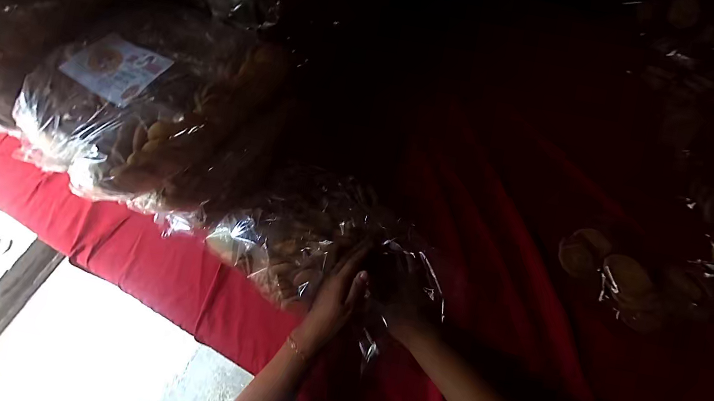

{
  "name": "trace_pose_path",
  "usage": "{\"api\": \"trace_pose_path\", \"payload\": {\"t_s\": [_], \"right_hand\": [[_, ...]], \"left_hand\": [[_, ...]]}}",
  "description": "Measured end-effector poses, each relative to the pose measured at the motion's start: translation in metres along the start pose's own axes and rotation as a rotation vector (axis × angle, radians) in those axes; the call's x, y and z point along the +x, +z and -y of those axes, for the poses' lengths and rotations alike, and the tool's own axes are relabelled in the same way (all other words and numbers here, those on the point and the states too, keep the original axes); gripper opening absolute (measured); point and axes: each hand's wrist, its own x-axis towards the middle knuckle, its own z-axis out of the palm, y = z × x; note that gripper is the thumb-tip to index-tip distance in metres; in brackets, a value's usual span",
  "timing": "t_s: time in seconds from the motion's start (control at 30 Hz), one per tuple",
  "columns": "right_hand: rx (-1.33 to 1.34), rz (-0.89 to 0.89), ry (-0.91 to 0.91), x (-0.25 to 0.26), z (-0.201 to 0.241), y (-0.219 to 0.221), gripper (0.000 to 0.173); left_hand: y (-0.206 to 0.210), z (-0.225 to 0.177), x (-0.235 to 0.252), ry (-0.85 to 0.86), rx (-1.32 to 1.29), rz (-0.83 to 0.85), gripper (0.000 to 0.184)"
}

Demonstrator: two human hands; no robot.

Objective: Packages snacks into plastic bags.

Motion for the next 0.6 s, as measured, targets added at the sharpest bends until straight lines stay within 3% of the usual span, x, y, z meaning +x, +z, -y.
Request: {"api": "trace_pose_path", "payload": {"t_s": [0.07, 0.13, 0.2, 0.3, 0.37, 0.43, 0.5, 0.57, 0.6], "right_hand": [[0.254, 0.139, 0.202, -0.005, 0.017, -0.048, 0.046], [0.434, 0.395, 0.37, -0.027, 0.03, -0.114, 0.044], [0.445, 0.536, 0.399, -0.059, 0.025, -0.119, 0.048], [0.26, 0.257, 0.24, -0.123, -0.006, -0.043, 0.035], [0.13, 0.054, 0.092, -0.149, -0.022, -0.012, 0.043], [0.177, -0.067, -0.047, -0.165, -0.036, 0.005, 0.053], [0.462, -0.06, -0.185, -0.173, -0.058, -0.011, 0.044], [0.61, -0.113, -0.137, -0.179, -0.091, -0.055, 0.019], [0.557, -0.21, -0.023, -0.179, -0.116, -0.083, 0.017]], "left_hand": [[0.025, -0.03, 0.013, 0.105, 0.086, -0.075, 0.029], [0.054, -0.052, 0.027, 0.195, 0.123, 0.013, 0.029], [0.075, -0.054, 0.039, 0.088, 0.032, 0.117, 0.04], [0.099, -0.032, 0.039, -0.103, -0.285, 0.144, 0.056], [0.109, -0.027, 0.03, -0.143, -0.532, 0.17, 0.069], [0.113, -0.017, 0.031, -0.185, -0.762, 0.181, 0.08], [0.107, -0.01, 0.043, -0.293, -0.985, 0.19, 0.088], [0.101, -0.014, 0.057, -0.348, -1.079, 0.166, 0.063], [0.1, -0.026, 0.066, -0.348, -1.046, 0.158, 0.047]]}}
